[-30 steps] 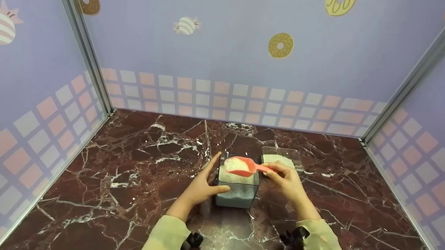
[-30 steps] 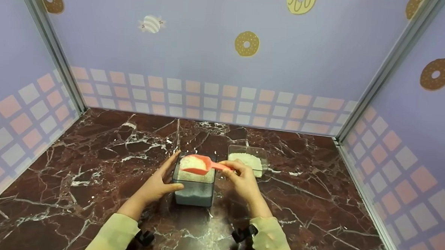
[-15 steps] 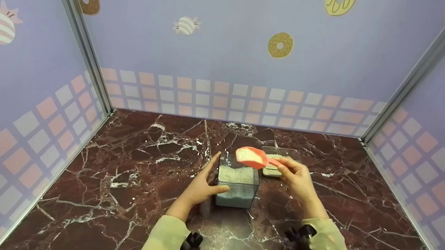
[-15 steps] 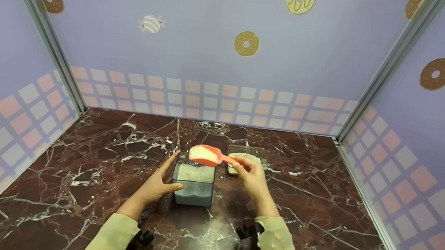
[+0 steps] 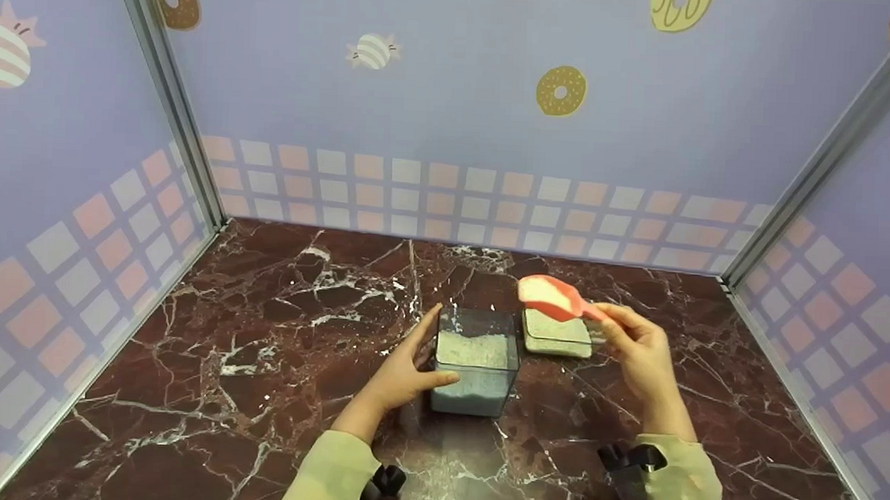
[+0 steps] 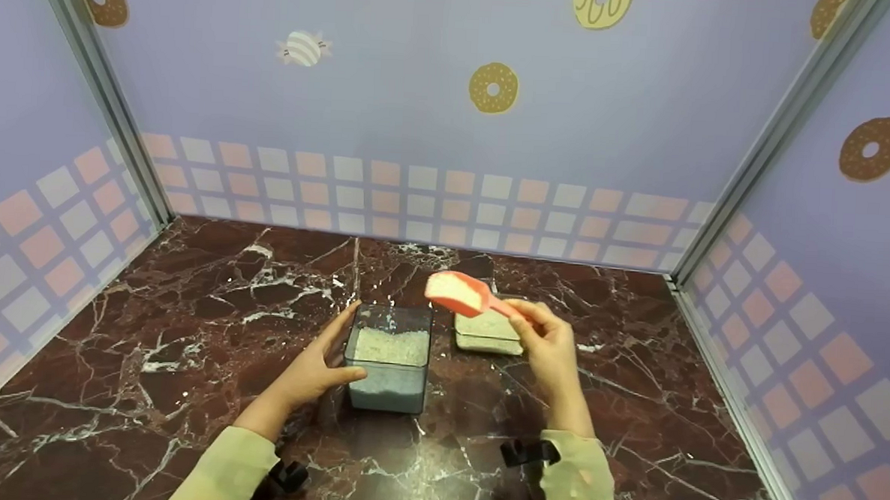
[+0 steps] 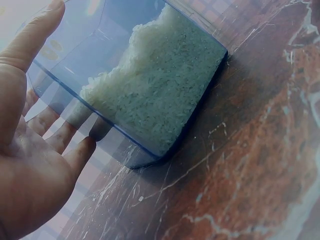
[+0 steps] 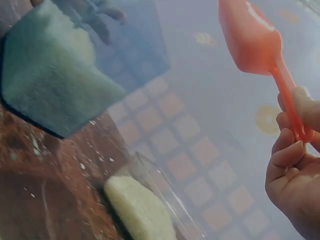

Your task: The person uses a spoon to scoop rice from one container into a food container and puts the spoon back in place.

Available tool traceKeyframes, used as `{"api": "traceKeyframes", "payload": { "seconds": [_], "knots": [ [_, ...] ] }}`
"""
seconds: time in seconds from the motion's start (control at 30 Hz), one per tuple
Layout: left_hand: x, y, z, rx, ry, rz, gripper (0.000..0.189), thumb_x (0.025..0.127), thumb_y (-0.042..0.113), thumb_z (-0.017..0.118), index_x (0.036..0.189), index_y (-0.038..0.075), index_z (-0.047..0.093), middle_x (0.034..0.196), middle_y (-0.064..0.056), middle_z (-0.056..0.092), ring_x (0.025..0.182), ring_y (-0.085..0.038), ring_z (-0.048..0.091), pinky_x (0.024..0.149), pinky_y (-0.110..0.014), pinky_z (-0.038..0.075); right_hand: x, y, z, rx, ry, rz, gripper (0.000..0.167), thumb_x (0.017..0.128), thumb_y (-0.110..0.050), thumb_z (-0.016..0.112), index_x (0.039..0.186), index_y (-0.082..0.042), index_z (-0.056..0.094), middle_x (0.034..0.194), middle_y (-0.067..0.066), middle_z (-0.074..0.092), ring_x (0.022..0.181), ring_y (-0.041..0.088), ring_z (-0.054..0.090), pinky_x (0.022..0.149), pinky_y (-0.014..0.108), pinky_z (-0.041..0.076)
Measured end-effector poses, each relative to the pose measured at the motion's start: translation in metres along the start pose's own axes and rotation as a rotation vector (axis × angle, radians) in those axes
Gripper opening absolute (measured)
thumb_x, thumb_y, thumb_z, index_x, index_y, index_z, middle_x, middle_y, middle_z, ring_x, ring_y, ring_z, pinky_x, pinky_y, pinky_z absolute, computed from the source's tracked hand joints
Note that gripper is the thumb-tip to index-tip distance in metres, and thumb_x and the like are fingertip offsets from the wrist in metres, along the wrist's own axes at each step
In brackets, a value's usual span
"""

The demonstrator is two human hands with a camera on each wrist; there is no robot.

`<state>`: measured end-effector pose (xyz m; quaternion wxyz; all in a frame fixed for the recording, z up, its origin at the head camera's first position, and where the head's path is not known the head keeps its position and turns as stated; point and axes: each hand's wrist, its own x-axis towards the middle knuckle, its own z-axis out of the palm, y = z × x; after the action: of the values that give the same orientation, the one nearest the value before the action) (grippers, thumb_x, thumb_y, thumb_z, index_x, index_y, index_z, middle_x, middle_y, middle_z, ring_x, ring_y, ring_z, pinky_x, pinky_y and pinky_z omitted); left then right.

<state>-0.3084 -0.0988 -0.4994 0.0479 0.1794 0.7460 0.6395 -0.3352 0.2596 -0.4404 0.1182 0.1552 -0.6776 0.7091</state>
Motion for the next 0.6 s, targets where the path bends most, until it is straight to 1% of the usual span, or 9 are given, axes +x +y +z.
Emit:
{"api": "traceKeyframes", "payload": {
  "seconds": [0.1, 0.13, 0.23, 0.37, 0.47, 0.57, 0.6],
  "knots": [
    [0.0, 0.0, 0.0, -0.002, 0.003, -0.003, 0.109, 0.087, 0.023, 0.084, 0.168, 0.027, 0.011, 0.175, -0.011, 0.006, 0.16, -0.039, 0.017, 0.131, -0.055, 0.022, 0.001, 0.0, -0.008, -0.035, 0.044, -0.004, 0.021, 0.1, 0.0, 0.062, 0.117, 0.005, 0.073, 0.079, -0.007, 0.068, 0.062, 0.001, 0.051, 0.049, 0.012, 0.041],
    [-0.001, 0.0, 0.001, -0.002, 0.005, -0.005, 0.109, 0.087, 0.023, 0.084, 0.168, 0.027, 0.011, 0.175, -0.01, 0.007, 0.16, -0.038, 0.017, 0.131, -0.054, 0.022, 0.001, 0.0, -0.011, -0.055, 0.059, -0.005, 0.022, 0.1, 0.0, 0.062, 0.118, 0.007, 0.072, 0.079, -0.007, 0.068, 0.063, 0.001, 0.051, 0.049, 0.013, 0.041],
    [-0.001, 0.001, 0.001, -0.002, 0.006, -0.006, 0.11, 0.086, 0.023, 0.084, 0.168, 0.026, 0.01, 0.175, -0.011, 0.007, 0.16, -0.039, 0.017, 0.131, -0.055, 0.022, 0.002, 0.001, -0.02, -0.17, 0.115, -0.004, 0.024, 0.1, -0.003, 0.064, 0.119, 0.01, 0.07, 0.086, -0.012, 0.071, 0.066, 0.0, 0.054, 0.052, 0.013, 0.044],
    [-0.002, 0.002, 0.001, -0.005, 0.005, -0.005, 0.111, 0.086, 0.022, 0.084, 0.168, 0.025, 0.01, 0.175, -0.012, 0.008, 0.16, -0.039, 0.017, 0.131, -0.055, 0.022, 0.003, 0.003, -0.032, -0.308, 0.19, 0.023, 0.027, 0.099, -0.005, 0.066, 0.121, 0.01, 0.07, 0.083, -0.015, 0.067, 0.068, -0.001, 0.057, 0.055, 0.013, 0.049],
    [-0.001, 0.003, 0.001, -0.003, 0.007, -0.001, 0.11, 0.086, 0.022, 0.084, 0.168, 0.026, 0.01, 0.175, -0.012, 0.008, 0.16, -0.039, 0.017, 0.131, -0.054, 0.022, 0.003, 0.005, -0.04, -0.379, 0.223, 0.058, 0.029, 0.098, -0.007, 0.067, 0.122, 0.009, 0.07, 0.08, -0.014, 0.061, 0.068, 0.0, 0.058, 0.057, 0.013, 0.052],
    [-0.001, 0.003, 0.001, -0.002, 0.009, 0.004, 0.11, 0.086, 0.021, 0.085, 0.168, 0.027, 0.011, 0.175, -0.012, 0.009, 0.159, -0.039, 0.018, 0.131, -0.054, 0.022, 0.003, 0.007, -0.047, -0.509, 0.245, 0.072, 0.028, 0.097, -0.008, 0.07, 0.121, 0.006, 0.072, 0.082, -0.009, 0.058, 0.07, -0.001, 0.06, 0.057, 0.012, 0.053],
    [-0.001, 0.003, 0.001, -0.002, 0.008, 0.005, 0.11, 0.086, 0.022, 0.085, 0.168, 0.027, 0.011, 0.175, -0.012, 0.008, 0.159, -0.039, 0.018, 0.131, -0.054, 0.022, 0.003, 0.008, -0.048, -0.562, 0.248, 0.073, 0.027, 0.097, -0.008, 0.07, 0.12, 0.005, 0.073, 0.084, -0.005, 0.059, 0.069, -0.002, 0.059, 0.057, 0.011, 0.053]
  ]
}}
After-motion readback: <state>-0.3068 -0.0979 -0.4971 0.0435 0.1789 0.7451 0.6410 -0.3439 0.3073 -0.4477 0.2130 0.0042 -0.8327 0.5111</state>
